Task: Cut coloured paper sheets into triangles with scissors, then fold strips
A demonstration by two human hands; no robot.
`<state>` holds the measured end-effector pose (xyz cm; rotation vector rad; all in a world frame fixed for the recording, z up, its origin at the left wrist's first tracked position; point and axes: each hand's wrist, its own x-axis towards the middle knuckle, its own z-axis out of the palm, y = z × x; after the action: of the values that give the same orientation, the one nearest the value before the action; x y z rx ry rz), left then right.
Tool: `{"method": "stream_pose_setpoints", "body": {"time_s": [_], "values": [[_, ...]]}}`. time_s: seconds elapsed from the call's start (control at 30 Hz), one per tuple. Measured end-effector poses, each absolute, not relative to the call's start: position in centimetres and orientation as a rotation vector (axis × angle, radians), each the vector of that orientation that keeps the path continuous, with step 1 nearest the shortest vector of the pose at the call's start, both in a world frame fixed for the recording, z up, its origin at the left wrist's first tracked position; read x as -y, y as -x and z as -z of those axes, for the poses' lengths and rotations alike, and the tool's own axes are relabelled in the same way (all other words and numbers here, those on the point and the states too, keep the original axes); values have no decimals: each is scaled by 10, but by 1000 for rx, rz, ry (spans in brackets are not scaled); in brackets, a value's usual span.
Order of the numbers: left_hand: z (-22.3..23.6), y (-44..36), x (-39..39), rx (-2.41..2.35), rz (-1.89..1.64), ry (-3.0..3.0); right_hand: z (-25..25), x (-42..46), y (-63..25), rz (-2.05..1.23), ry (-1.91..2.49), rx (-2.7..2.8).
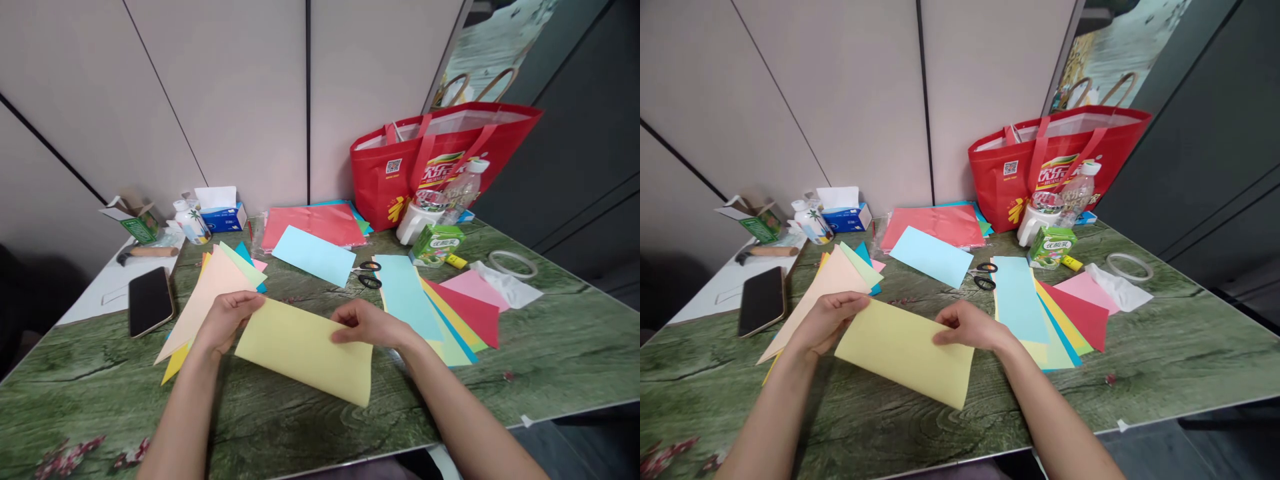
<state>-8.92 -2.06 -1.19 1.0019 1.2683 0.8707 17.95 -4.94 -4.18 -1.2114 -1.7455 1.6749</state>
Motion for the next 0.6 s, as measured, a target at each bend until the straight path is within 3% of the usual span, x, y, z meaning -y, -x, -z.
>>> {"method": "stream_pose_setpoints", "body": {"time_s": [0.6], "values": [[9, 113, 12, -1262, -1152, -879, 39, 44, -181, -1357, 1266, 1296]]}}
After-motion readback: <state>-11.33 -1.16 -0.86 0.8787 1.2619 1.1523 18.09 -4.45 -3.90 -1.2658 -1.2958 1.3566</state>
